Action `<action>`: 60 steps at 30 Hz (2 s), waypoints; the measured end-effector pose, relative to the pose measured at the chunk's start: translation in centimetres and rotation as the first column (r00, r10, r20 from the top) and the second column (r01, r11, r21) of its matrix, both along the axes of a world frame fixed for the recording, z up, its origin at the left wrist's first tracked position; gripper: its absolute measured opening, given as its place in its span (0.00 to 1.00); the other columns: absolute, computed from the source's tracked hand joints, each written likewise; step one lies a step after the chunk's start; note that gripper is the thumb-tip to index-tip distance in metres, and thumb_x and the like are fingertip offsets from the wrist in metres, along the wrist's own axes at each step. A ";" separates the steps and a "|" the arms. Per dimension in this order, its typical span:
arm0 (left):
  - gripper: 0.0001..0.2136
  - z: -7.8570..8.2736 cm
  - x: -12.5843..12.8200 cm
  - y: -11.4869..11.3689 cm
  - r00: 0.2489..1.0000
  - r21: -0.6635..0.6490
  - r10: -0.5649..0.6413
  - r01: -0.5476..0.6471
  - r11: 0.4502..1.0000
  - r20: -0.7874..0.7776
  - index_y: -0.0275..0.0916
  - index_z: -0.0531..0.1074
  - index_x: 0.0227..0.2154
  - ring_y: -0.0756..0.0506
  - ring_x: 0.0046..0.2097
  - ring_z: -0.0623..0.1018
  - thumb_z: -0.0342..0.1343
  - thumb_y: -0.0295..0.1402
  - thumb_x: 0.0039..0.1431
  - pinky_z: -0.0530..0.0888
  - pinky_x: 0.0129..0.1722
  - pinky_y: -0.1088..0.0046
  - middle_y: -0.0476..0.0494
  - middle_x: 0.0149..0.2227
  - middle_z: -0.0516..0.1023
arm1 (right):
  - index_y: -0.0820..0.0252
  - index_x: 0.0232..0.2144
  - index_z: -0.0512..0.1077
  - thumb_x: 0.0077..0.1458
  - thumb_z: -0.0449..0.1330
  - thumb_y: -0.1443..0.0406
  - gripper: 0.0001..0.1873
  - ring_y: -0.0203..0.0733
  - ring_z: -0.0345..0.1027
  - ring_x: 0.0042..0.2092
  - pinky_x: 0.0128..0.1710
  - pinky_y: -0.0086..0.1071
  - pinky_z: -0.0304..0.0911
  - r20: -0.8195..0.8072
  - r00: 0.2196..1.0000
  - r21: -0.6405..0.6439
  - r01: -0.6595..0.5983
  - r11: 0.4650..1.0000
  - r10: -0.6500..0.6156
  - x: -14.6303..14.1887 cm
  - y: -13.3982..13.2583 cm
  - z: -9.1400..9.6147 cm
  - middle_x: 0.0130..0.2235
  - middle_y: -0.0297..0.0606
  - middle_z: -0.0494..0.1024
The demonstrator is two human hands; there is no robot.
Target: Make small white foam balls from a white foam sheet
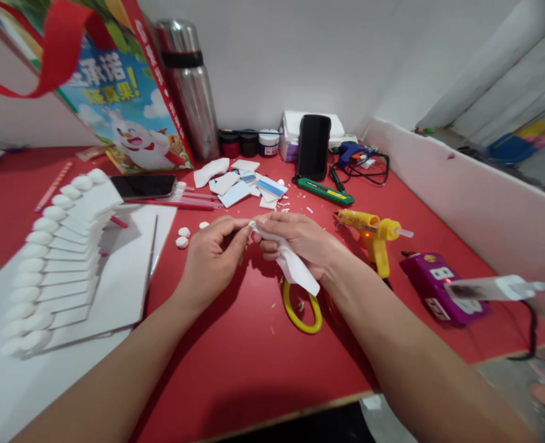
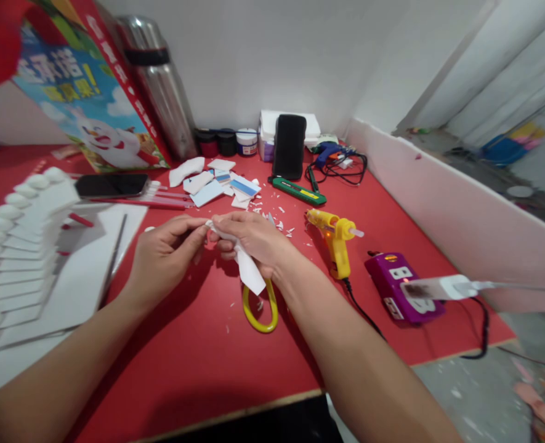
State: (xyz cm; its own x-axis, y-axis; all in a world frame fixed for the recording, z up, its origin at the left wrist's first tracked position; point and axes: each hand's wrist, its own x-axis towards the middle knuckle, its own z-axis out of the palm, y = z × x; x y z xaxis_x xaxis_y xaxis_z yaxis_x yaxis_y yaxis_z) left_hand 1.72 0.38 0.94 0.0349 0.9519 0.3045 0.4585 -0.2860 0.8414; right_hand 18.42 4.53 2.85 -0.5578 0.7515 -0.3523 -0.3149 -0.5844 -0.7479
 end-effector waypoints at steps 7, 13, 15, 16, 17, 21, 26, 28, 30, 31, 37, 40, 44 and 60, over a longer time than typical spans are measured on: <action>0.09 0.3 0.2 -0.2 0.993 -0.107 0.011 0.001 0.994 0.118 0.39 0.78 0.38 0.53 0.23 0.69 0.55 0.36 0.65 0.67 0.24 0.75 0.47 0.33 0.79 | 0.67 0.23 0.72 0.58 0.60 0.72 0.11 0.28 0.64 0.21 0.19 0.21 0.58 0.192 0.981 0.032 0.036 0.999 -0.042 0.0 0.2 0.8 0.22 0.35 0.74; 0.09 -0.2 0.2 0.0 0.996 -0.104 0.029 -0.019 0.994 0.089 0.40 0.79 0.39 0.47 0.31 0.77 0.56 0.36 0.65 0.71 0.29 0.74 0.46 0.30 0.80 | 0.64 0.23 0.71 0.53 0.66 0.73 0.10 0.32 0.71 0.21 0.22 0.23 0.67 0.269 0.947 0.159 0.134 0.978 -0.173 -0.3 -0.1 0.5 0.21 0.38 0.79; 0.09 -0.3 0.2 0.1 0.995 -0.090 0.044 -0.036 0.995 0.087 0.39 0.79 0.39 0.46 0.35 0.79 0.56 0.36 0.64 0.73 0.32 0.72 0.45 0.32 0.81 | 0.63 0.23 0.70 0.53 0.67 0.73 0.10 0.34 0.73 0.22 0.23 0.25 0.70 0.264 0.942 0.180 0.163 0.970 -0.208 -0.4 -0.2 0.4 0.22 0.37 0.79; 0.09 -0.3 0.2 0.1 0.995 -0.076 0.049 -0.042 0.996 0.087 0.39 0.79 0.39 0.45 0.36 0.79 0.56 0.36 0.64 0.74 0.34 0.71 0.44 0.33 0.82 | 0.62 0.24 0.70 0.53 0.66 0.73 0.10 0.35 0.74 0.23 0.24 0.26 0.71 0.250 0.947 0.167 0.164 0.972 -0.202 -0.4 -0.2 0.4 0.22 0.38 0.80; 0.09 -0.3 0.2 0.2 0.995 -0.057 0.050 -0.045 0.997 0.086 0.39 0.79 0.39 0.45 0.37 0.80 0.56 0.36 0.65 0.75 0.36 0.71 0.44 0.35 0.82 | 0.63 0.25 0.71 0.55 0.65 0.73 0.09 0.36 0.75 0.24 0.25 0.26 0.72 0.229 0.956 0.139 0.153 0.978 -0.183 -0.4 -0.2 0.4 0.23 0.39 0.81; 0.08 -0.2 0.1 0.3 0.996 0.019 0.023 -0.025 1.000 0.083 0.39 0.80 0.39 0.46 0.38 0.79 0.56 0.34 0.65 0.75 0.40 0.71 0.44 0.38 0.82 | 0.66 0.27 0.74 0.60 0.59 0.72 0.09 0.36 0.77 0.26 0.27 0.26 0.74 0.171 0.980 0.036 0.100 0.994 -0.105 -0.3 0.0 0.4 0.29 0.44 0.83; 0.09 -0.5 0.0 0.2 0.988 -0.071 0.036 -0.025 0.997 0.150 0.39 0.80 0.38 0.46 0.35 0.79 0.57 0.36 0.64 0.74 0.34 0.72 0.44 0.34 0.82 | 0.63 0.25 0.72 0.56 0.63 0.70 0.08 0.35 0.73 0.23 0.24 0.25 0.70 0.235 0.963 0.158 0.094 0.983 -0.130 -0.2 0.1 0.1 0.23 0.39 0.80; 0.08 -0.7 0.1 0.2 0.987 -0.089 0.045 -0.031 0.996 0.154 0.39 0.80 0.38 0.46 0.35 0.79 0.57 0.36 0.64 0.73 0.33 0.72 0.44 0.34 0.82 | 0.63 0.26 0.72 0.54 0.64 0.69 0.06 0.33 0.71 0.22 0.23 0.24 0.66 0.279 0.946 0.260 0.089 0.961 -0.163 -0.3 0.0 -0.2 0.21 0.36 0.78; 0.07 -0.8 0.2 0.2 0.992 -0.046 0.049 -0.044 0.998 0.119 0.38 0.79 0.37 0.47 0.35 0.78 0.57 0.34 0.64 0.73 0.35 0.72 0.45 0.33 0.81 | 0.62 0.25 0.71 0.51 0.64 0.69 0.06 0.32 0.69 0.22 0.23 0.24 0.64 0.344 0.899 0.418 0.111 0.902 -0.270 -0.6 -0.2 -0.6 0.20 0.32 0.76; 0.07 -0.8 0.3 0.2 0.994 -0.006 0.053 -0.052 0.999 0.091 0.38 0.79 0.36 0.47 0.34 0.78 0.57 0.33 0.64 0.72 0.35 0.72 0.45 0.33 0.81 | 0.61 0.24 0.70 0.50 0.64 0.69 0.06 0.32 0.68 0.23 0.24 0.24 0.63 0.380 0.858 0.515 0.114 0.849 -0.346 -0.8 -0.3 -0.8 0.21 0.31 0.75; 0.07 -0.6 0.2 0.3 0.980 0.297 0.092 -0.036 0.954 -0.176 0.35 0.78 0.36 0.48 0.33 0.76 0.55 0.29 0.65 0.70 0.35 0.73 0.45 0.31 0.79 | 0.59 0.24 0.71 0.51 0.63 0.66 0.06 0.35 0.70 0.26 0.28 0.29 0.64 0.378 0.754 0.750 0.091 0.656 -0.537 -1.6 -0.9 -1.7 0.23 0.33 0.76; 0.09 -0.6 -0.1 0.3 0.924 0.426 0.148 0.017 0.905 -0.353 0.34 0.78 0.38 0.47 0.34 0.76 0.53 0.29 0.66 0.71 0.36 0.71 0.42 0.32 0.79 | 0.60 0.25 0.74 0.52 0.64 0.64 0.06 0.37 0.73 0.28 0.30 0.30 0.66 0.335 0.797 0.728 0.119 0.675 -0.502 -1.6 -0.9 -1.8 0.25 0.34 0.78; 0.10 -0.7 -0.3 0.5 0.854 0.508 0.203 0.081 0.858 -0.480 0.31 0.77 0.42 0.45 0.35 0.78 0.51 0.28 0.67 0.70 0.32 0.72 0.38 0.35 0.80 | 0.60 0.26 0.75 0.52 0.65 0.63 0.07 0.39 0.74 0.29 0.29 0.31 0.67 0.336 0.779 0.733 0.137 0.667 -0.529 -1.5 -0.8 -1.7 0.26 0.36 0.79; 0.08 -0.4 -0.2 0.5 0.998 0.218 -0.051 0.057 0.974 -0.030 0.38 0.80 0.41 0.49 0.35 0.77 0.56 0.30 0.65 0.73 0.36 0.73 0.45 0.35 0.78 | 0.59 0.30 0.71 0.57 0.62 0.65 0.05 0.38 0.77 0.30 0.33 0.32 0.71 0.328 0.841 0.721 0.072 0.689 -0.431 -0.8 -0.9 -1.1 0.27 0.33 0.79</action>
State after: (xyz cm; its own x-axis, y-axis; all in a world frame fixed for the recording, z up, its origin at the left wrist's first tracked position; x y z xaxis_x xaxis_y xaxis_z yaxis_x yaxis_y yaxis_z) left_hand 1.51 0.91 0.54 0.0943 0.8587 0.5038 0.4567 -0.4870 0.7445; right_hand 17.62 3.65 1.74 -0.2253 0.9637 0.1435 0.0945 0.1682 -0.9812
